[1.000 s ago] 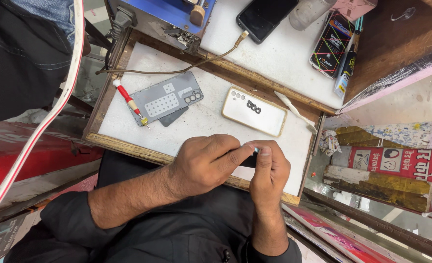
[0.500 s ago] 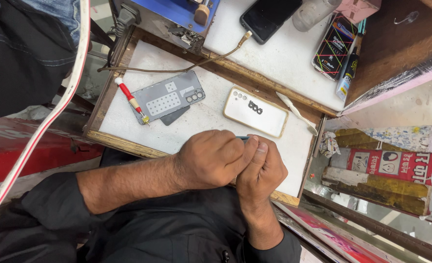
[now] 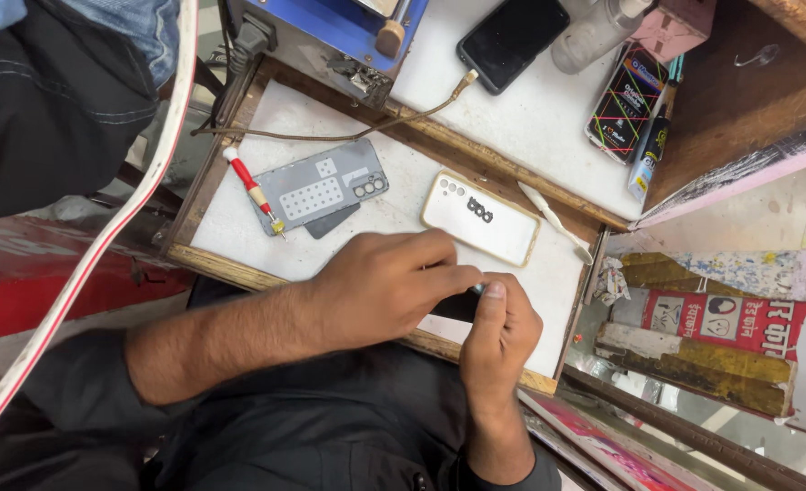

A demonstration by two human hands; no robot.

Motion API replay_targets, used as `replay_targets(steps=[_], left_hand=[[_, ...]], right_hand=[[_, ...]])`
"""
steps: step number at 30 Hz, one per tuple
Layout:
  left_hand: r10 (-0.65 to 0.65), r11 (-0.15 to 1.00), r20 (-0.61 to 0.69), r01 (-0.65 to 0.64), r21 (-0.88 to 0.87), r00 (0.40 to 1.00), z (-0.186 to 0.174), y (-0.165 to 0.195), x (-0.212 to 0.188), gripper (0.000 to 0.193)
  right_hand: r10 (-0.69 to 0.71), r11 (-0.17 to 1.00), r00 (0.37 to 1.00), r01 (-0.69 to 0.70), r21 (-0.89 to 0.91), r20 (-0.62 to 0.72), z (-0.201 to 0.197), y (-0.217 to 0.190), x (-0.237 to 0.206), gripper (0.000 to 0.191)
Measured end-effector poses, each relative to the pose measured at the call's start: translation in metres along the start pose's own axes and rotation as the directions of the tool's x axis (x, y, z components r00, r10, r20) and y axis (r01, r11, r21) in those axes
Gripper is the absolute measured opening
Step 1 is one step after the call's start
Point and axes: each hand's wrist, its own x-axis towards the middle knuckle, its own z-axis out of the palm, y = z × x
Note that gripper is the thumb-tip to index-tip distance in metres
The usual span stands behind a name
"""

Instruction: The person disassembles a smartphone, removes the back cover and battery, and manipulates the internal circuit board and camera module. They use a screwdriver to remove screws and handle small components with their hands.

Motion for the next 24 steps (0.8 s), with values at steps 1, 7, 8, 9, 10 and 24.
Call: replay_targets(steps=[1,7,8,9,10,24], left_hand=[[-0.032,0.997,-0.058,0.028,-0.065,0.998,0.004,0.001,-0.005,0.025],[-0.158,0.968,-0.214,0.108,-0.226,0.964,0.027,0.004,-0.029,0.019],[-0.133,0.975,-0.226,0.086,-0.205,0.965,0.029,0.004,-0.030,0.019],[-0.107,0.981,-0.237,0.064,-0.183,0.966,0.030,0.004,-0.031,0.019],[-0.087,0.984,-0.245,0.044,-0.175,0.966,0.030,0.005,-0.032,0.019],[0.193,0.979,-0.313,-0.162,0.124,0.930,0.036,0.011,-0.034,0.016]], right_hand=[[-0.007,1.000,1.000,0.007,0.022,0.018,-0.003,0.002,-0.001,0.034],[0.007,0.978,0.998,-0.019,0.205,0.062,-0.012,0.017,-0.004,0.040],[0.012,0.976,0.997,-0.027,0.214,0.071,-0.013,0.017,-0.005,0.041],[0.016,0.974,0.997,-0.034,0.224,0.080,-0.013,0.018,-0.005,0.042],[0.034,0.971,0.996,-0.053,0.234,0.085,-0.013,0.019,-0.006,0.043],[0.069,0.988,0.993,-0.081,0.128,0.097,-0.016,0.013,-0.007,0.048]])
